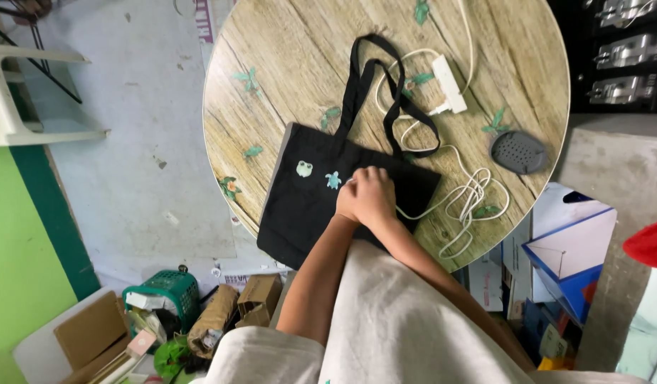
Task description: The person cleans a workspace with a red cloth, then uses a heat press machine on a board. They later iron a black tote bag on a round table.
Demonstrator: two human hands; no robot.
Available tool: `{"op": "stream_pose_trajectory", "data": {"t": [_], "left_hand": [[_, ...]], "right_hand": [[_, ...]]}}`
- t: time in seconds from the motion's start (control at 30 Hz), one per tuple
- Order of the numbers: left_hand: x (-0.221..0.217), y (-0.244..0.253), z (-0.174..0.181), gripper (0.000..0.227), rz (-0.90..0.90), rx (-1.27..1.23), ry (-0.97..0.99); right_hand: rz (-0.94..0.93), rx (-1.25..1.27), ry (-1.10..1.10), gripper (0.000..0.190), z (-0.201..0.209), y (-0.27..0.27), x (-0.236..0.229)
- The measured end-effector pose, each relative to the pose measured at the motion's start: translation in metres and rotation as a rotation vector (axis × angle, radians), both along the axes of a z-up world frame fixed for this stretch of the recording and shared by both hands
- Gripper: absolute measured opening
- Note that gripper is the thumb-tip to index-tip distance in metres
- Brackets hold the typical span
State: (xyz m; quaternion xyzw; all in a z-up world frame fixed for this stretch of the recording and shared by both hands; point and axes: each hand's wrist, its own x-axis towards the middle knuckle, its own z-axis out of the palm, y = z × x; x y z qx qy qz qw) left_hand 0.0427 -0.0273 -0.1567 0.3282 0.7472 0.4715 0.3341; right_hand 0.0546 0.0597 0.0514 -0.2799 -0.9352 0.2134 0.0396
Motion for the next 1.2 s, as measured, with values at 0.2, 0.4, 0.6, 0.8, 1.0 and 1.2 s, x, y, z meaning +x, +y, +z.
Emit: {"op": "stream_pose_trajectory", "data": {"t": [0.2,0.4,0.6,0.8,1.0,1.2], "left_hand": [[0.017,-0.012,-0.049,0.024,0.118,-0.015,-0.087],[0.024,-0.01,-0.02,0.02,-0.052,-0.12,0.108],[0.028,-0.012,-0.004,0.021,0.016,-0.116,0.25],[0.035,-0.01,-0.015,0.017,0.044,-0.119,0.269],[0.034,-0.008,-0.018,0.018,0.05,-0.161,0.11],[0.027,-0.001,-0.009,0.012,-0.032,-0.162,0.166]], "right_hand": [[0.048,0.079,-0.059,0.024,-0.008,-0.014,-0.015],[0.078,-0.072,0.107,0.019,-0.014,-0.002,-0.012],[0.106,-0.131,0.169,0.016,-0.002,0.002,-0.013],[0.127,-0.122,0.149,0.019,-0.005,0.002,-0.011],[0.142,-0.124,0.152,0.018,-0.002,0.004,-0.012],[0.137,-0.134,0.123,0.019,-0.003,0.004,-0.012]]}}
